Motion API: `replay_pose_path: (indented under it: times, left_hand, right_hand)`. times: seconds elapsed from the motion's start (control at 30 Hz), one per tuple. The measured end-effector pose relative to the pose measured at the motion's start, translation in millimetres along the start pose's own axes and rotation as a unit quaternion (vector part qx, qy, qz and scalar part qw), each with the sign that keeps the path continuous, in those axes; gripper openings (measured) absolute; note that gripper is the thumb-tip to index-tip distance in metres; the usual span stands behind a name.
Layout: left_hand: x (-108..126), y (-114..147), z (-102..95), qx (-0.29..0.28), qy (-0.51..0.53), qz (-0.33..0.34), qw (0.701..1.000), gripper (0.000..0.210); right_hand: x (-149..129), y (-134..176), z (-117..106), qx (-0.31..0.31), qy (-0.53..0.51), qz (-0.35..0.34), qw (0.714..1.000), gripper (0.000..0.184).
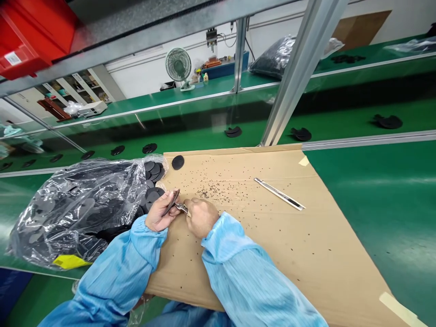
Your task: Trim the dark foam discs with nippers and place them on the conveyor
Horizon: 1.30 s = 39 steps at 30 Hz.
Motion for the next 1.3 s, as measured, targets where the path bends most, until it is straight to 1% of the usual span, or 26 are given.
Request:
replay_pose_path:
  times: [0.2,0.4,0.5,0.57,0.63,0.7,0.77,0.8,0.87,0.93,1.0,1.1,1.2,1.27,1.3]
  left_hand:
    - [-3.8,-1.3,-2.5,0.015,-0.001,0.004,1.0,0.033]
    - [-10.0,-4.3,-7.6,0.026,-0.005,-0.008,1.0,0.038]
    - [-10.7,-4.6,-6.0,0.033,-0.002,-0.018,0.999,0.035]
    - [-9.6,-4.4,-2.3,0.032,0.01,-0.021,0.999,0.032]
    - [-7.5,-4.2,1.6,0.034,0.025,-0.011,0.999,0.03]
    - [-5.8,-4.1,3.8,0.045,0.028,0.006,0.999,0.032]
    - [-5.0,-4.6,4.6,0.055,0.029,0.024,0.998,0.034]
    - [-4.8,-5.0,4.9,0.056,0.032,0.034,0.997,0.035]
    - [-4.5,-6.2,5.4,0.051,0.042,0.056,0.996,0.038]
    - [-4.6,-7.4,6.8,0.028,0.047,0.067,0.996,0.043]
    - [-5.5,-8.4,8.2,-0.004,0.045,0.063,0.997,0.049]
    - [-7.8,-9.2,7.6,-0.038,0.038,0.049,0.997,0.05]
    - [-11.5,-10.2,5.1,-0.054,0.044,0.032,0.997,0.047]
    - [-14.1,-11.2,4.8,-0.066,0.052,0.023,0.996,0.047]
    - [-15.2,-11.8,5.2,-0.074,0.054,0.018,0.996,0.046]
  right_hand:
    - [-4.3,-0.8,-3.1,-0.026,0.039,0.033,0.998,0.016]
    - [-5.0,-2.3,-2.2,-0.074,0.066,0.046,0.994,0.021]
    - [-2.7,-2.3,1.8,-0.071,0.066,0.05,0.994,0.022]
    - [-1.2,-1.3,2.5,-0.049,0.041,0.047,0.997,0.02]
    - [1.3,0.2,-0.8,-0.007,-0.001,0.047,0.999,0.016]
    - [7.5,0.4,-9.8,0.054,-0.049,0.068,0.995,0.012]
    - [17.4,-4.3,-22.8,0.118,-0.086,0.108,0.983,0.01]
    - [22.7,-10.0,-29.3,0.14,-0.095,0.125,0.978,0.01]
    - [31.5,-30.1,-39.4,0.148,-0.09,0.139,0.975,0.01]
    - [37.0,-59.9,-43.3,0.116,-0.058,0.121,0.984,0.012]
    - [40.9,-92.5,-42.1,0.092,-0.011,0.099,0.991,0.019]
    - [42.6,-135.7,-32.1,0.068,0.022,0.049,0.996,0.037]
    - [38.6,-166.2,-15.5,0.018,0.04,-0.031,0.999,0.059]
    - [35.4,-180.7,-6.6,-0.006,0.05,-0.071,0.996,0.065]
    - [34.1,-187.0,-4.1,-0.007,0.053,-0.083,0.995,0.065]
Point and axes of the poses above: each hand's wrist, its own y-axis away from the middle knuckle, its own z-axis out of the palm, x = y × z, the point moved 4 cm from there along -y, towards the middle knuckle, and after that the axes turned 9 degrees about -y, right-handed, at the moved point
